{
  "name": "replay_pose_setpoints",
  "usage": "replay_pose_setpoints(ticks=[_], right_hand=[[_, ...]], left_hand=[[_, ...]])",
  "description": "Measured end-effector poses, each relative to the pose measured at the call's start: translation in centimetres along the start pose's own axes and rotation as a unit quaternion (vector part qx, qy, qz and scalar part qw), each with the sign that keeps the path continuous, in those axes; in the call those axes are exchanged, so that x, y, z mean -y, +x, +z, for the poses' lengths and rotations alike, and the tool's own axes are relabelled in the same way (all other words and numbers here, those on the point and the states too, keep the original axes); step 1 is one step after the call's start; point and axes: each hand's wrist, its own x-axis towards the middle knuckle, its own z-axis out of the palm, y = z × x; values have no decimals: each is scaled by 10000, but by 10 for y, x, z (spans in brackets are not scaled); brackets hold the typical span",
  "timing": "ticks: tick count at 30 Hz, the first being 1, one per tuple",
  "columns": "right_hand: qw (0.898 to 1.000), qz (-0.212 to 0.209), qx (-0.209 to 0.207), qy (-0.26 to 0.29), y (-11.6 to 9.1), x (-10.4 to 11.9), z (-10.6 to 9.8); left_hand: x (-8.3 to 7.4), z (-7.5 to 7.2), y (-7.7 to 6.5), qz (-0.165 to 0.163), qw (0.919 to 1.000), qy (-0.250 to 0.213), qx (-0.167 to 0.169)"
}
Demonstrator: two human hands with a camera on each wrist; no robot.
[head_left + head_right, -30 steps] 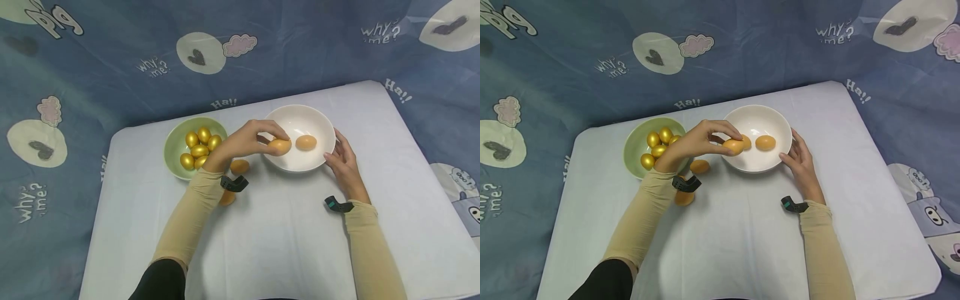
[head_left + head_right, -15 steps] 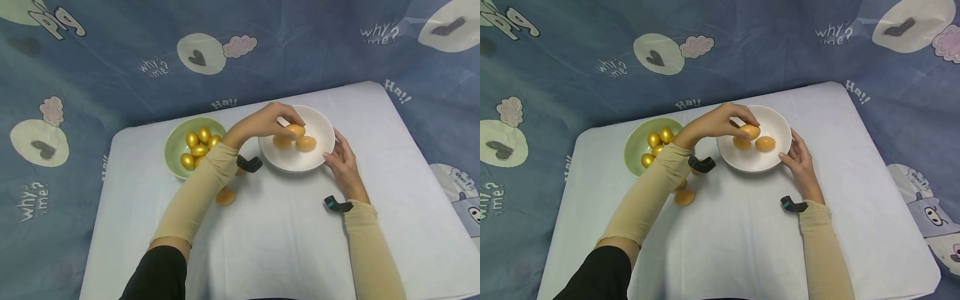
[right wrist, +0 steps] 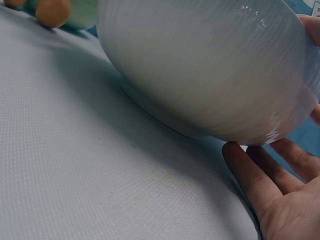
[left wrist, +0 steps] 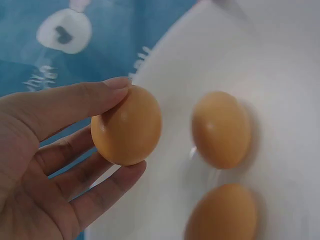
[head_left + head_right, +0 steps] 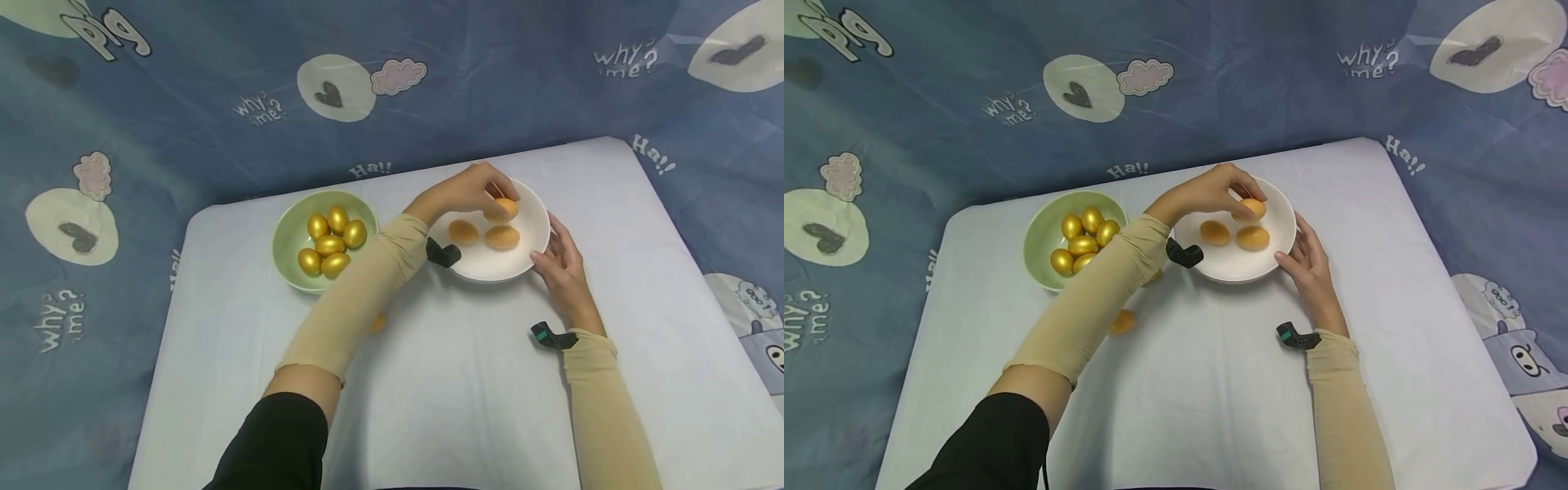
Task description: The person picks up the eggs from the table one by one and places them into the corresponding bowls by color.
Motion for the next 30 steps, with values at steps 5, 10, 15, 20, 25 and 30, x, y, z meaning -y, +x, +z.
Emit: replay_pose_setpoints(ticks=[5,10,15,20,25,30], right_hand=[[10000,7,12,68,-1,1,0],[9999,-18,38,142,-1,1,1],[9998,-14,27,187,-1,1,2],[9999,10,4,163,-1,1,3],[9998,21,-24,192,-1,2,3],[9998,11,-50,214,-2,2,4]], left_hand=[[1,11,15,-351,9990,170,210],[1,19,24,-426,9985,60,335],[1,26,28,-419,9985,130,327],[3,33,30,-512,9970,373,447],[7,36,31,-507,9963,531,438],[9,38,30,-595,9949,692,435]])
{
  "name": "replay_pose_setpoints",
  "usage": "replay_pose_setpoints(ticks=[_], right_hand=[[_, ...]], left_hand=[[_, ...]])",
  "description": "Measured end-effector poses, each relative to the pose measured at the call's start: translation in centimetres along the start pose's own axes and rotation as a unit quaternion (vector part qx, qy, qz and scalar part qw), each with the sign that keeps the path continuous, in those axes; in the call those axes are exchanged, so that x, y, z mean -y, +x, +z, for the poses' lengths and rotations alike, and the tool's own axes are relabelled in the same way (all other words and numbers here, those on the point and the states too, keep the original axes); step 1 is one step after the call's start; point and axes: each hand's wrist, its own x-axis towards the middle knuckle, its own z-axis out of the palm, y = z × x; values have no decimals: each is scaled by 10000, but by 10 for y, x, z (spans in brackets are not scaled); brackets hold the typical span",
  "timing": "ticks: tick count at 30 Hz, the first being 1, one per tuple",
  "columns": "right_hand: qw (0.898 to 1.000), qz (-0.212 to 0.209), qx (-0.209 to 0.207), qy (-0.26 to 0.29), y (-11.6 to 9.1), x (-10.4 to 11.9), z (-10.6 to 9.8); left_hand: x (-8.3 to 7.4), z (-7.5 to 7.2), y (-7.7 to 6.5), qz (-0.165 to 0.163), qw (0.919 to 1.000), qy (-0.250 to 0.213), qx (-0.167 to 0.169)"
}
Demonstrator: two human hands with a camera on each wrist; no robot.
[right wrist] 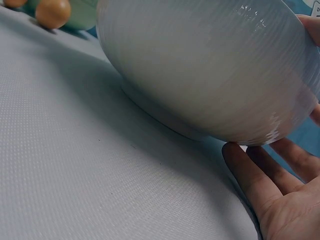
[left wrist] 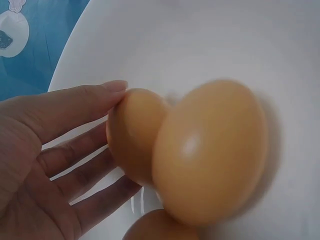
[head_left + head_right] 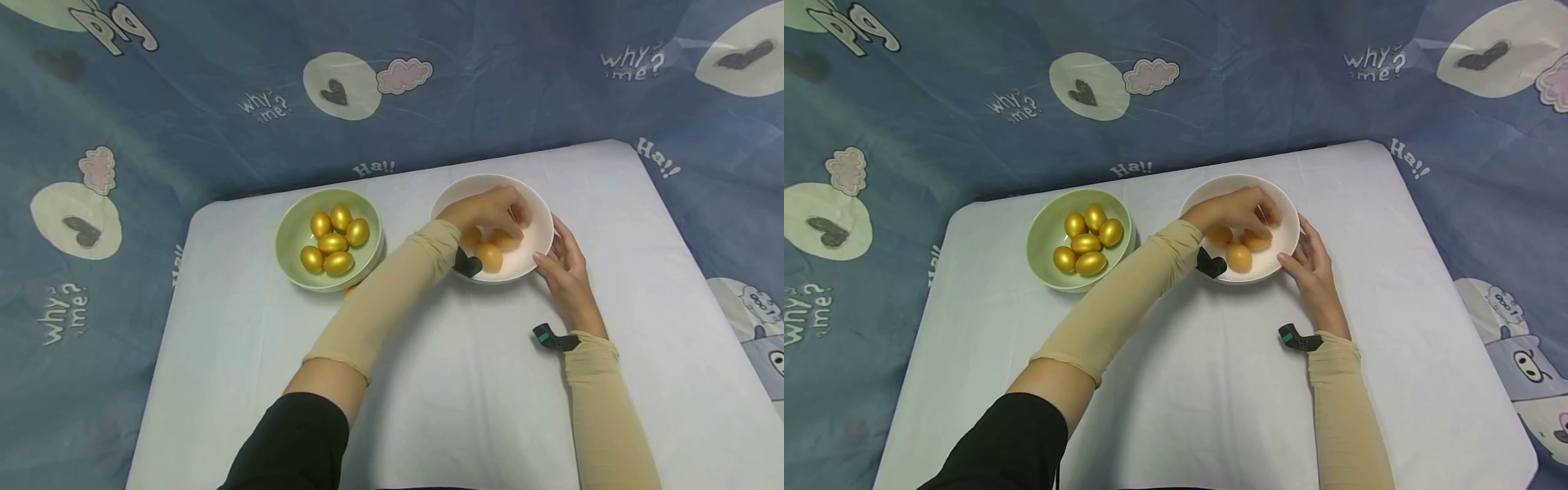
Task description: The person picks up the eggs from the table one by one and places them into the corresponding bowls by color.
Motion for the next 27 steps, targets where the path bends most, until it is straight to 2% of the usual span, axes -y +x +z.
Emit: replay_pose_setpoints(ticks=[4,11,16,23,27], right_hand=[[10000,-15,34,50,-1,0,0],[9999,-34,58,87,0,1,0],[10000,-18,45,38,1,0,1],[10000,20,-29,-4,1,0,0],[9999,39,-70,-128,1,-1,-1]], left_hand=[[-1,-2,-3,95,10000,-16,1],[-1,-9,-14,270,9988,-400,-126],[0,-13,-24,522,9963,-618,-304],[4,-15,-43,1268,9880,-514,-714],[6,-15,-62,1368,9840,-566,-995]])
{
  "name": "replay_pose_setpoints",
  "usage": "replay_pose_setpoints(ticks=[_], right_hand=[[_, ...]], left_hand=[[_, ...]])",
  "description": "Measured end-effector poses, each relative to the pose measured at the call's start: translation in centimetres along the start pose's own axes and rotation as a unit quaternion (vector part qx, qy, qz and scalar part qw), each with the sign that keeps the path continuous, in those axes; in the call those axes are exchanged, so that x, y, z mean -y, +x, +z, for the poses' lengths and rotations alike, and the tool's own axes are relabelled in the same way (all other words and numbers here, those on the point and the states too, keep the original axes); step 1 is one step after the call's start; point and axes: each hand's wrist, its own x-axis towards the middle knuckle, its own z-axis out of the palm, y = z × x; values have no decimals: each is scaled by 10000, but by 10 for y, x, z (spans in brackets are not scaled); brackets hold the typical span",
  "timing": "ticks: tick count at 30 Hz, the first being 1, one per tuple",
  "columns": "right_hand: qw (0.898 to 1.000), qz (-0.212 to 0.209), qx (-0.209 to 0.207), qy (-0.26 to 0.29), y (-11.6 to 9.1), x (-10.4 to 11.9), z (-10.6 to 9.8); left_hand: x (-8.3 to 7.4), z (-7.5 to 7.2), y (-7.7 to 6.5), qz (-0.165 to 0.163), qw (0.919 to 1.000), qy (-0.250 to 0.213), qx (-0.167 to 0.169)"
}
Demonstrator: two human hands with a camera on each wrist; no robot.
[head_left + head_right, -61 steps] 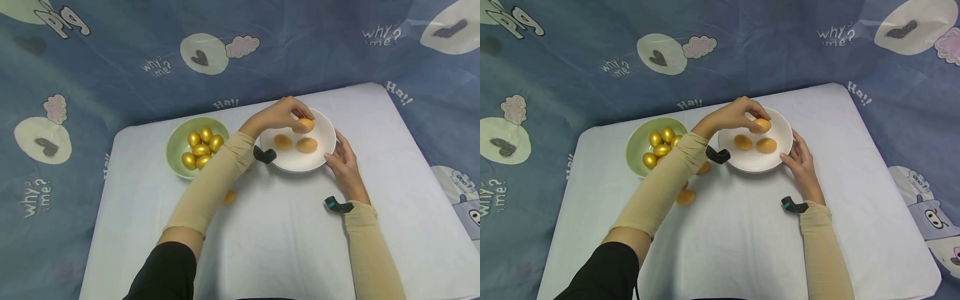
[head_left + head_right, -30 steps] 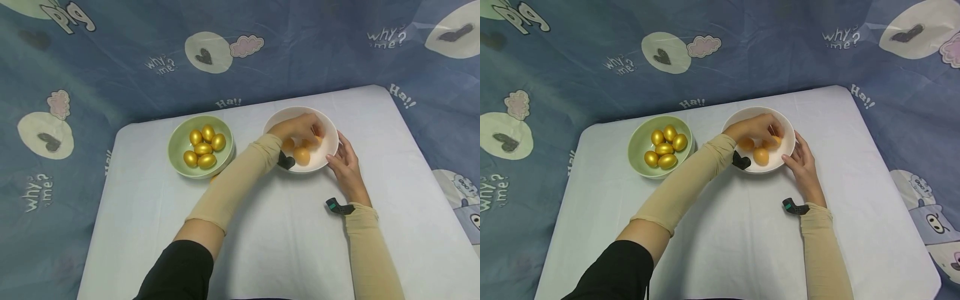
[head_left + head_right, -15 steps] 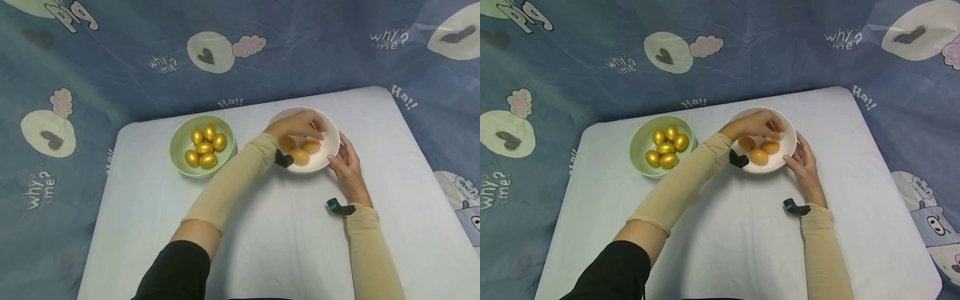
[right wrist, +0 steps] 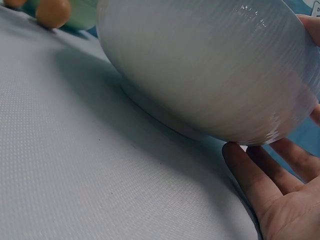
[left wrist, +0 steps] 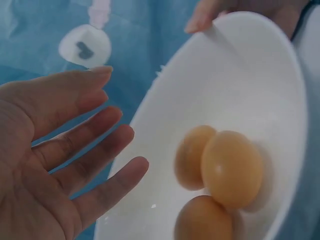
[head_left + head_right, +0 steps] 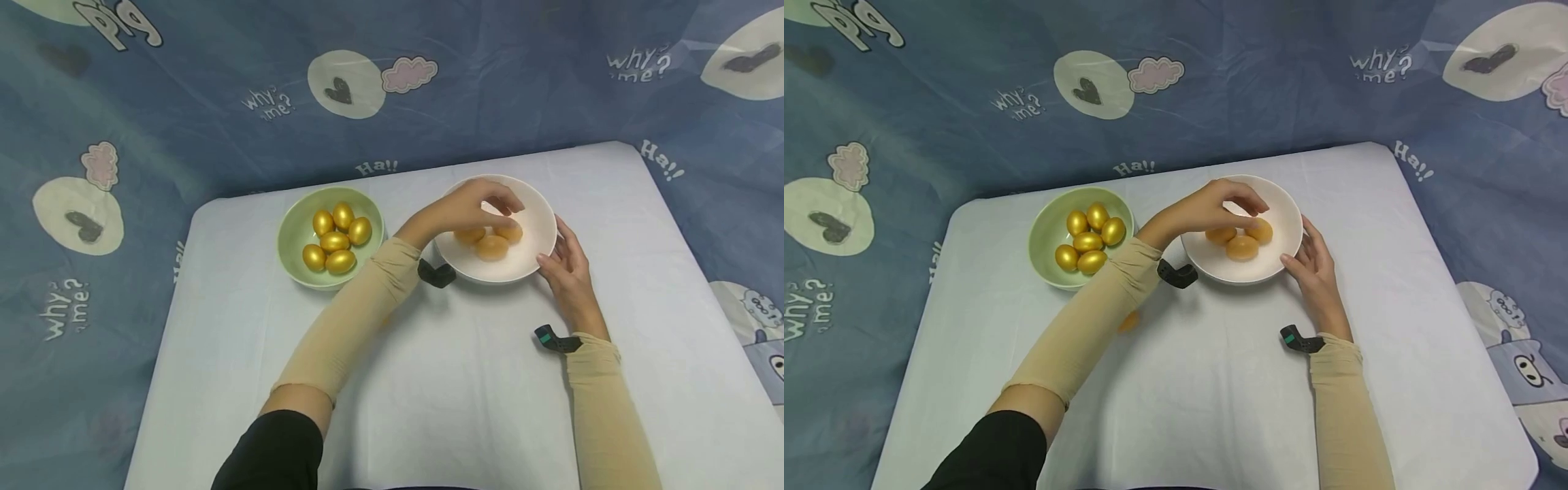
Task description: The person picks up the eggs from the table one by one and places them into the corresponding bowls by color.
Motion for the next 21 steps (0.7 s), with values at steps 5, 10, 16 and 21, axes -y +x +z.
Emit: replay_pose_setpoints(ticks=[5,10,16,21], right_hand=[[10000,-22,-40,-50,0,-1,1],[9999,-23,-81,-98,0,-2,2],[9999,-43,-127,-3,-6,3,0],[9999,-63,-83,51,-3,0,4]], left_hand=[[-9,-2,-29,-59,9981,-550,-285],[-15,2,-61,158,9942,-939,-506],[-16,15,-102,295,9914,-1105,-634],[-10,25,-144,266,9917,-989,-772]])
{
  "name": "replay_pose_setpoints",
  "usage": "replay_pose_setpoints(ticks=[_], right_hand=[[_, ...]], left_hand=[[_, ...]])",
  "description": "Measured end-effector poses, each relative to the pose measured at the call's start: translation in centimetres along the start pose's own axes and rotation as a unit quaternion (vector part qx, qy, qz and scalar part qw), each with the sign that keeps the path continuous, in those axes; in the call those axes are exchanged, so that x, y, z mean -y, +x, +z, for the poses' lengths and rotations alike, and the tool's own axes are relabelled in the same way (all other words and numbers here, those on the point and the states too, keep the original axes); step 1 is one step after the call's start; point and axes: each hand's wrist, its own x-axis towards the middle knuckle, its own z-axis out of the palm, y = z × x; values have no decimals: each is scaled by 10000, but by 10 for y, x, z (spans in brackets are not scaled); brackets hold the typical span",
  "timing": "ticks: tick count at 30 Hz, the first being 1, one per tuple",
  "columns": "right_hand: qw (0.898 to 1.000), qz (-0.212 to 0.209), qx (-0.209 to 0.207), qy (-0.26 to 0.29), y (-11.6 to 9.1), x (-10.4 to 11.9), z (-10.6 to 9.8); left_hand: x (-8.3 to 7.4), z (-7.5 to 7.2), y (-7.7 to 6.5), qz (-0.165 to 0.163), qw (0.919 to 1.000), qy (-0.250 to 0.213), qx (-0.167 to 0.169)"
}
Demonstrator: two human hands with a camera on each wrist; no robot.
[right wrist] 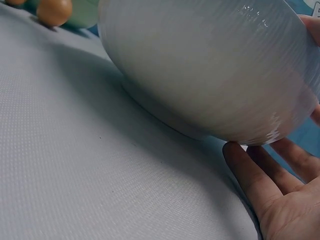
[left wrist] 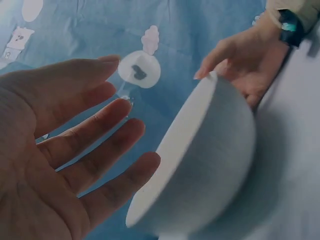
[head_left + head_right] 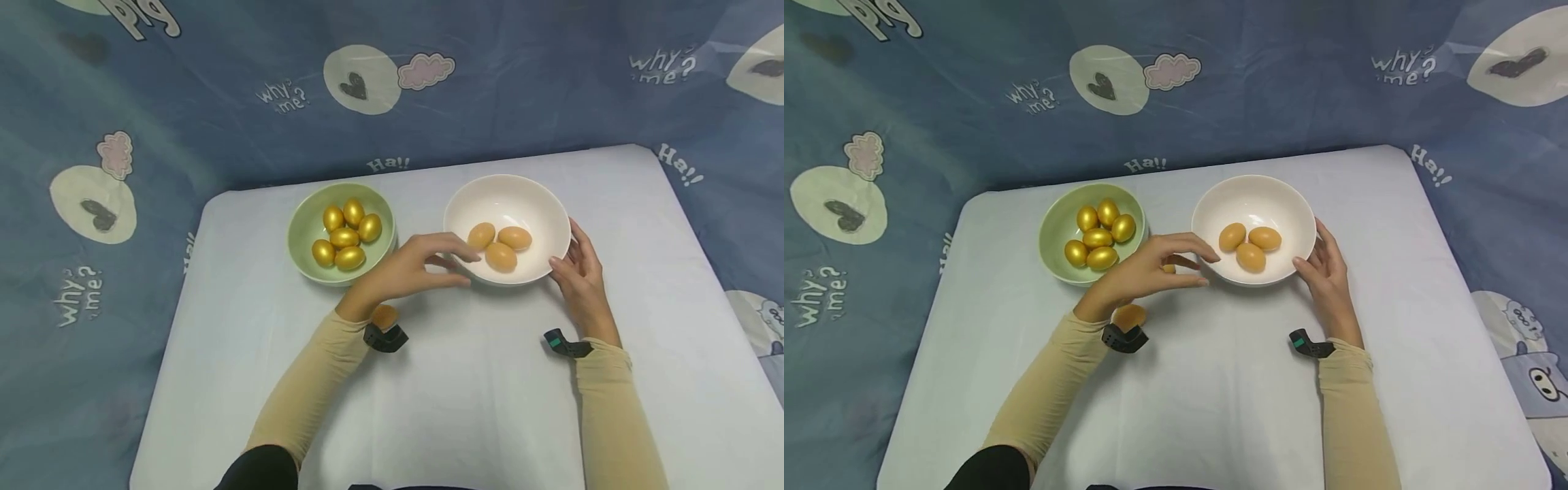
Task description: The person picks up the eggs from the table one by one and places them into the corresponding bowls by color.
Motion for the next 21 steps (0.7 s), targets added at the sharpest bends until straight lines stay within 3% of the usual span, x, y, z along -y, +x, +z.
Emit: replay_pose_setpoints(ticks=[5,10,13,17,21], right_hand=[[10000,-36,6,-30,1,-1,1],[10000,-25,-1,-1,1,-2,2],[10000,-10,-2,31,1,-2,2],[10000,0,-2,69,0,-1,3],[10000,17,-18,84,0,-1,3]], left_hand=[[11,4,-46,-327,9989,218,-263],[33,11,-91,-570,9961,79,-669],[45,14,-115,-681,9929,223,-945],[52,16,-142,-797,9868,382,-1359],[57,16,-160,-908,9803,305,-1726]])
